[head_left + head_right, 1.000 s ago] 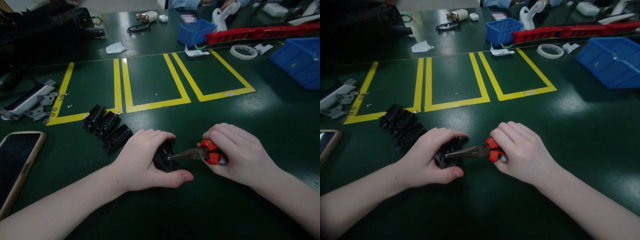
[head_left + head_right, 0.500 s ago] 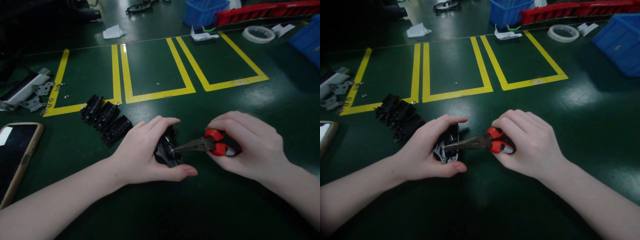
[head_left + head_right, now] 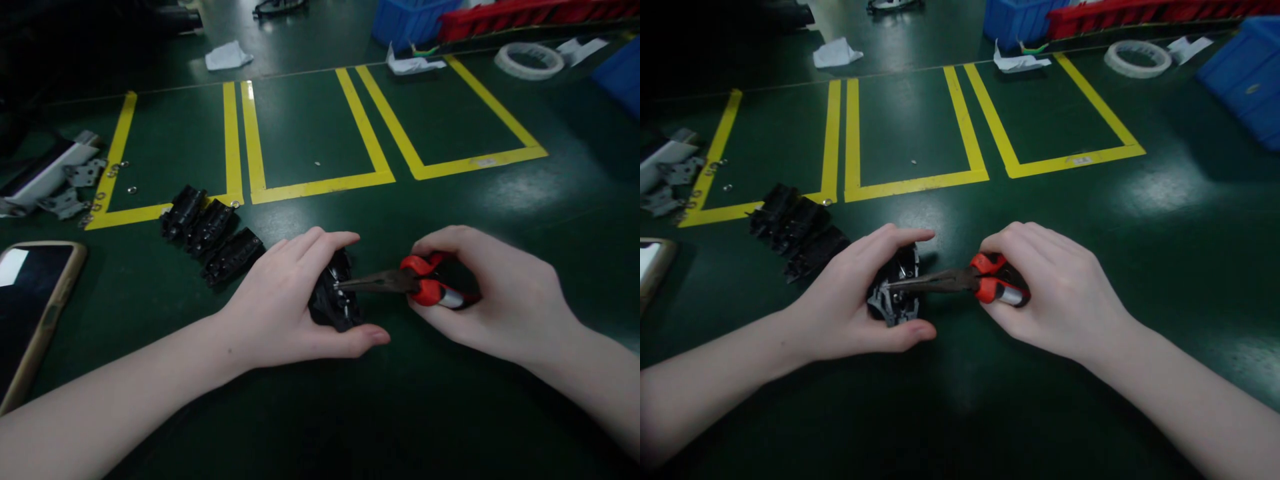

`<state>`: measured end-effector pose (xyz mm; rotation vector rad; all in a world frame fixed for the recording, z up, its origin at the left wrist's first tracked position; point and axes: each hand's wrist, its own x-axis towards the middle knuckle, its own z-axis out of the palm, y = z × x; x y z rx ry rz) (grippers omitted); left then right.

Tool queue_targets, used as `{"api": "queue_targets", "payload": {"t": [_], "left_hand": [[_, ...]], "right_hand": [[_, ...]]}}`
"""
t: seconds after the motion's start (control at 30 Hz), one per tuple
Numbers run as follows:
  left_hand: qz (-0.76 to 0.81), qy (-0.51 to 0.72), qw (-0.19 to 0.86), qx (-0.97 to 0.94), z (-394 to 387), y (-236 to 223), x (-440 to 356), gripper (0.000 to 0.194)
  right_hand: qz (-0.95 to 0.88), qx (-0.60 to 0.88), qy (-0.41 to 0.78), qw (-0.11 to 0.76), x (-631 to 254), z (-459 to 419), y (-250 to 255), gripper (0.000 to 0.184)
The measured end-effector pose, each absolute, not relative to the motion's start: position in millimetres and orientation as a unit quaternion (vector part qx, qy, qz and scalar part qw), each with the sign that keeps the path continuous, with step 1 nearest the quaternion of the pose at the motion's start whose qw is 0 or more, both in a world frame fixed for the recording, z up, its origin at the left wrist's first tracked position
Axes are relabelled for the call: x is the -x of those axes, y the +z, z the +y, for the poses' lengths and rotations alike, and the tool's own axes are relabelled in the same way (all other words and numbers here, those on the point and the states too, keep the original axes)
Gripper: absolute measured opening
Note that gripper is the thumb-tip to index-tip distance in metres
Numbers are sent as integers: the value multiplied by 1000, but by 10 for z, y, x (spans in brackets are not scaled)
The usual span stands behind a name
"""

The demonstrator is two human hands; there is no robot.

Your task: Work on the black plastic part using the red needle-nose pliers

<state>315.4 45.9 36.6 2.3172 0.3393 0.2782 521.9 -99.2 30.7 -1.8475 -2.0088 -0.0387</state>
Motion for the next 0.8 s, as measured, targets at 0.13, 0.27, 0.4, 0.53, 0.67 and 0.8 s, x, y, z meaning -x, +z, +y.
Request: {"api": "queue_targets", "payload": {"t": [0.13,0.27,0.4,0.53,0.67,0.8], "left_hand": [[137,90,350,-922,471,369,-3165,75],[133,81,332,-930,479,362,-3177,74],[129,79,323,-934,470,359,-3175,73],[125,78,319,-936,460,365,-3168,73],[126,64,318,-938,461,371,-3168,75],[125,62,306,-942,463,368,-3171,74]], "right_hand": [[-683,690,-11,240,-5233,-1006,303,29],[-698,675,-23,238,-5241,-994,296,33],[-710,664,-10,235,-5231,-980,311,25],[-689,678,-2,257,-5236,-972,344,20],[-657,697,8,287,-5253,-968,376,25],[-558,723,91,397,-5238,-981,410,24]]}}
